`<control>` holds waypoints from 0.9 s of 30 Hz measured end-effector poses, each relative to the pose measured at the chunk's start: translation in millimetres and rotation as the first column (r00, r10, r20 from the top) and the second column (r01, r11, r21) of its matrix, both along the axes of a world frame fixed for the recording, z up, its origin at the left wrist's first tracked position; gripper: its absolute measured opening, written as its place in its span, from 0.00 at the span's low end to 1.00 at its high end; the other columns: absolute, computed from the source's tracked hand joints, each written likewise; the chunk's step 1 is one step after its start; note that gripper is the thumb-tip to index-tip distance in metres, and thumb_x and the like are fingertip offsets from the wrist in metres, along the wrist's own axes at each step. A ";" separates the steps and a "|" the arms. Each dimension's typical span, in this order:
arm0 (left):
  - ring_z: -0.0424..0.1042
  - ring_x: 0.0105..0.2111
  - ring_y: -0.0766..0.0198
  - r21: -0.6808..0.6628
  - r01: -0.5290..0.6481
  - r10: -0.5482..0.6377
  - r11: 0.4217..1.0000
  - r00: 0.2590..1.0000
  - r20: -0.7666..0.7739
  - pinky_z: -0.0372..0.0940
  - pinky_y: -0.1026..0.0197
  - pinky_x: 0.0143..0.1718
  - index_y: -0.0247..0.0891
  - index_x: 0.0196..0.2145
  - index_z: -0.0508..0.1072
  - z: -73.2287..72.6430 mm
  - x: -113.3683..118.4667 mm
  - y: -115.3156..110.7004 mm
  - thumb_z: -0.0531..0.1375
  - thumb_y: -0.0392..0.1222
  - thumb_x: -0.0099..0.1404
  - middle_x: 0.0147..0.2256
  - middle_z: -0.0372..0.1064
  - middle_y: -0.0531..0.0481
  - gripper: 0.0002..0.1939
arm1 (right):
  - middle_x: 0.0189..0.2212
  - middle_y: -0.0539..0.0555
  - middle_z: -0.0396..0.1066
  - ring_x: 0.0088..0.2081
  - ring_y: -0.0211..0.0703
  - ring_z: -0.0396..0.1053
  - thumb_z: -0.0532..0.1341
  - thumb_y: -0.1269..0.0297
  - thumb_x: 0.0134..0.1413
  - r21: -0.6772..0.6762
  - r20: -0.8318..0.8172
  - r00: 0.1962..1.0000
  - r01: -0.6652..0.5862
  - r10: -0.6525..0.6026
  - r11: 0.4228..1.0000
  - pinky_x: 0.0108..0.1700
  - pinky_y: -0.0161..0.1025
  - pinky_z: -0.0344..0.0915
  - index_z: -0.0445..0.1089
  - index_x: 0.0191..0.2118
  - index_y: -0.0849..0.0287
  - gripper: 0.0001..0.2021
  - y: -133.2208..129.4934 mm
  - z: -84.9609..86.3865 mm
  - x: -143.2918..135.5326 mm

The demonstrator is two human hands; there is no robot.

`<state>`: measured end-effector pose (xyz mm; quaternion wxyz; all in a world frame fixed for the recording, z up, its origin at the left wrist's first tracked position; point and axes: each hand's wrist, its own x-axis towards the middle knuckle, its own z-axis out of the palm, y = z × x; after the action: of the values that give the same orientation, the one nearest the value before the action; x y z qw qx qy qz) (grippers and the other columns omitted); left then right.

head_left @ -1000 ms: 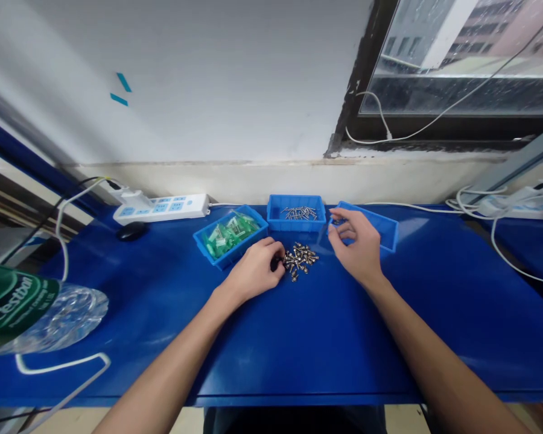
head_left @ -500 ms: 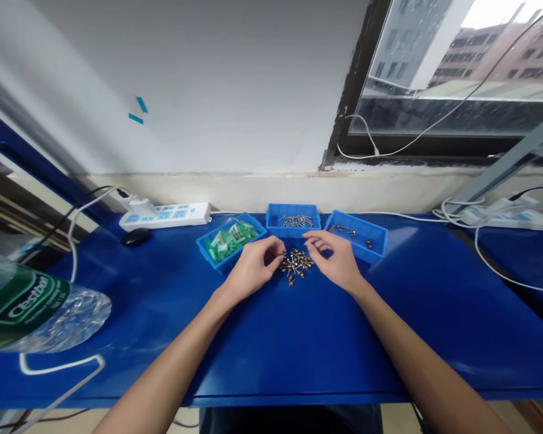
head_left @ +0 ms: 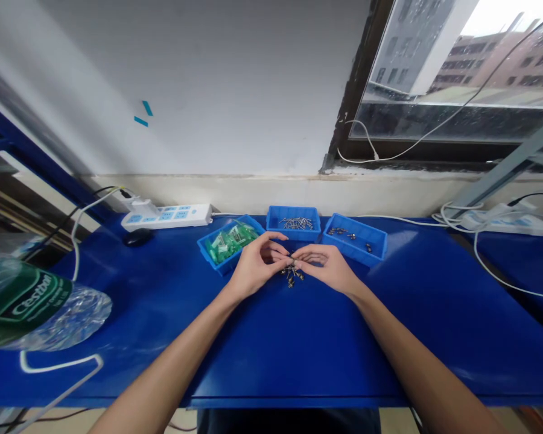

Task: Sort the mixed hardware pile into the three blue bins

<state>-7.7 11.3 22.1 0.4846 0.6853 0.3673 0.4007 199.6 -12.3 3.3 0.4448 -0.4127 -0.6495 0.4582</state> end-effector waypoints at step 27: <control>0.75 0.37 0.59 0.395 0.228 0.044 0.890 0.819 -0.573 0.69 0.58 0.40 0.38 0.39 0.76 -15.2 -13.3 9.1 0.59 0.30 0.64 0.38 0.75 0.47 0.09 | 0.37 0.58 0.80 0.26 0.41 0.77 0.60 0.66 0.55 0.010 -0.257 0.705 0.686 -0.661 0.728 0.26 0.38 0.71 0.73 0.48 0.59 0.14 10.4 6.3 13.3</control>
<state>-21.0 20.4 6.9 0.2022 0.8826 0.3582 0.2275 212.9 -1.8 9.6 0.6761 -0.5400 -0.4194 0.2748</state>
